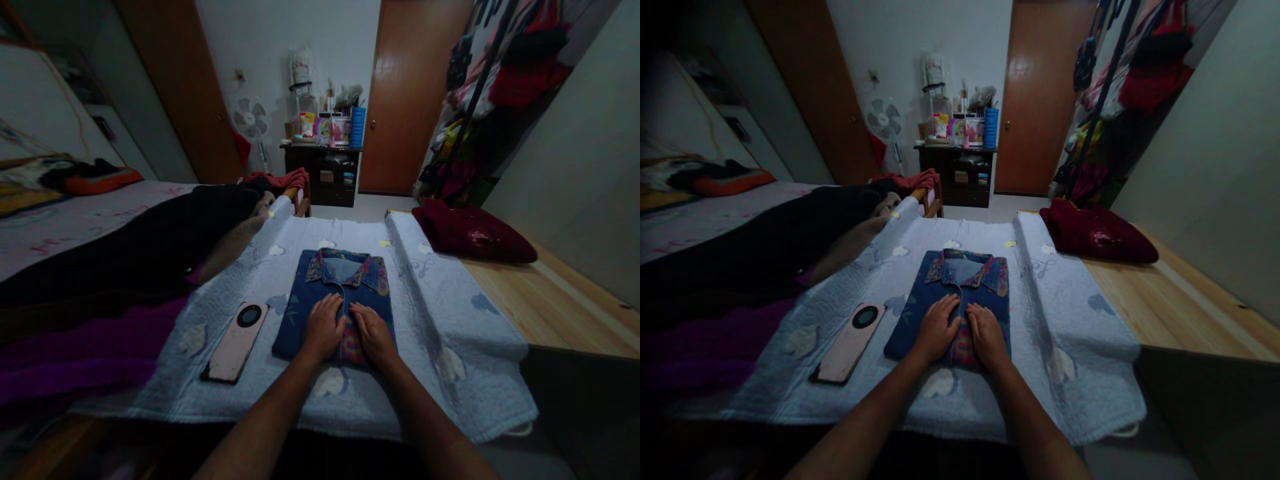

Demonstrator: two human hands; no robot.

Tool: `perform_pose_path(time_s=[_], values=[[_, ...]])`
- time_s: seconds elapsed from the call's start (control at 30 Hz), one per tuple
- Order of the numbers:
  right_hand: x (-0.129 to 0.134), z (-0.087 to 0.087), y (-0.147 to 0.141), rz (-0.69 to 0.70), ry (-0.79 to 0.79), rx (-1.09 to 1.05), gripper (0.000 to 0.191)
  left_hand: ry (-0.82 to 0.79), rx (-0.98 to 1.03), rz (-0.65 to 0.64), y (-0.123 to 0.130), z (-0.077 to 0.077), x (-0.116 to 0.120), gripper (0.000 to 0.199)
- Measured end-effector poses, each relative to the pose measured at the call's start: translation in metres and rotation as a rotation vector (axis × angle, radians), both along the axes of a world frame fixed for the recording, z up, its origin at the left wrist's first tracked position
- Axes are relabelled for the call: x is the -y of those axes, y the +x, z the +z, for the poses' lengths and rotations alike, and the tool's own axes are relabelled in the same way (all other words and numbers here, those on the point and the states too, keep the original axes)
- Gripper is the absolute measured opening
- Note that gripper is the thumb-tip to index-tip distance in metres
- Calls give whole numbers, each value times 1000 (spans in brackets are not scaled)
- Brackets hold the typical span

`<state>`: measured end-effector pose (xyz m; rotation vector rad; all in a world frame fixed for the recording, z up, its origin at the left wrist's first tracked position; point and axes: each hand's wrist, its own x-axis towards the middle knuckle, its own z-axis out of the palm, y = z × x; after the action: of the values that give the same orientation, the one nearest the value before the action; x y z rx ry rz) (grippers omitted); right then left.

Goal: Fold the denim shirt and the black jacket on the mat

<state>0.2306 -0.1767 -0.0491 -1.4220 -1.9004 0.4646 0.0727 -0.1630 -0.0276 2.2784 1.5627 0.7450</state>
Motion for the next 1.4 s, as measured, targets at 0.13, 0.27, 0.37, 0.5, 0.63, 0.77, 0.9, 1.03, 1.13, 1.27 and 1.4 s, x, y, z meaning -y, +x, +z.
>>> perform_pose_path(time_s=[0.13, 0.27, 0.37, 0.5, 0.63, 0.77, 0.9, 1.03, 1.13, 1.27, 1.4], values=[[0, -8, 0, -19, 47, 20, 37, -43, -168, 34, 0, -2, 1, 52], [1, -13, 0, -14, 90, 86, 43, -56, -290, 38, -1, -4, 0, 55], [3, -7, -2, -6, 77, 189, 46, -54, -328, 40, -3, -4, -1, 56], [8, 8, -9, -35, -22, 398, 47, -47, -342, 33, -10, -6, -2, 57], [12, 17, -10, -89, -101, 528, 56, -42, -364, 62, -23, -6, -1, 62], [13, 15, -8, -130, -134, 580, 64, -42, -399, 81, -34, -4, 1, 64], [16, 11, -5, -180, -132, 603, 73, -47, -424, 122, -40, -3, 3, 68], [19, 9, 1, -218, -134, 616, 78, -58, -432, 176, -45, -6, 2, 71], [21, 6, 6, -244, -150, 614, 79, -84, -441, 214, -51, -8, 0, 71], [23, 6, 9, -272, -193, 604, 81, -113, -456, 233, -65, -10, -2, 70], [19, 23, 13, -266, -215, 615, 77, -140, -467, 222, -78, -9, -5, 66]])
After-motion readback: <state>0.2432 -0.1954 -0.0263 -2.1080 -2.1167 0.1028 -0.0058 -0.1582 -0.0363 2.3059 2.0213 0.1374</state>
